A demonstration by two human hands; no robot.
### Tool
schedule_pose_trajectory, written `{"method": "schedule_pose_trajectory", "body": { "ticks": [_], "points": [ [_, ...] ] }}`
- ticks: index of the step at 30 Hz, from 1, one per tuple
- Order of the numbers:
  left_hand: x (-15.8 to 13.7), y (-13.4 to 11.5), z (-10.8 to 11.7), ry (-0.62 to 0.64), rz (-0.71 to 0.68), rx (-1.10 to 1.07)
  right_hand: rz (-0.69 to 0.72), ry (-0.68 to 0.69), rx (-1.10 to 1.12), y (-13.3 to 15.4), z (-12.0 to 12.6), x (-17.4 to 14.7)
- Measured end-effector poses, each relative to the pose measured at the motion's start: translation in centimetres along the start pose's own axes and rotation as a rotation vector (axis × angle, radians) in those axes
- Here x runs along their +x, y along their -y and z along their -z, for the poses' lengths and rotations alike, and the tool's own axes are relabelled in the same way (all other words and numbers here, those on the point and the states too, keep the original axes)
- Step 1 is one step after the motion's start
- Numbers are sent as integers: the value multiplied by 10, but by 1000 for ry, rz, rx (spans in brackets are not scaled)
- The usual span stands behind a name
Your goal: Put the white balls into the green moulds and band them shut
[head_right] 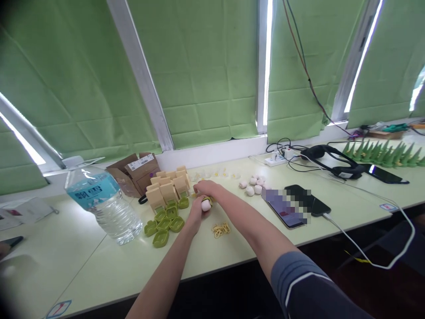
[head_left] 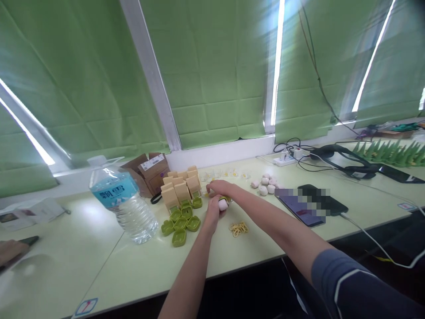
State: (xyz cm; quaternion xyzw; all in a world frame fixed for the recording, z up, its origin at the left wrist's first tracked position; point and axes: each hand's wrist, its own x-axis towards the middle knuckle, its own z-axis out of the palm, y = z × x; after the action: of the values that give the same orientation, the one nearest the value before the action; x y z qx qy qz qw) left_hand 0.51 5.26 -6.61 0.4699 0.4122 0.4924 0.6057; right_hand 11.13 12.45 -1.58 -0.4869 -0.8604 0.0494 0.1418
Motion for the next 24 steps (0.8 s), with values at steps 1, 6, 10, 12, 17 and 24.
{"method": "schedule_pose_trajectory", "body": {
  "ticks": [1,6,10,12,17,24],
  "points": [
    [0,0,0,-1,5,-5,5,7,-16,0,2,-3],
    [-4,-5,-1,51,-24,-9,29,-239,183,-7,19,-28],
    [-7,-10,0,90,-46,-3,-164,-661,700,-16,15,-71],
    [-6,-11,1,90,-55,6,-259,-807,928,-19,5,-95],
    [-4,-10,2,67,-52,-23,-435,-835,1281,-18,-19,-121],
    [-7,-13,4,49,-50,-108,-418,-730,1425,-9,-22,-114]
  ]
}}
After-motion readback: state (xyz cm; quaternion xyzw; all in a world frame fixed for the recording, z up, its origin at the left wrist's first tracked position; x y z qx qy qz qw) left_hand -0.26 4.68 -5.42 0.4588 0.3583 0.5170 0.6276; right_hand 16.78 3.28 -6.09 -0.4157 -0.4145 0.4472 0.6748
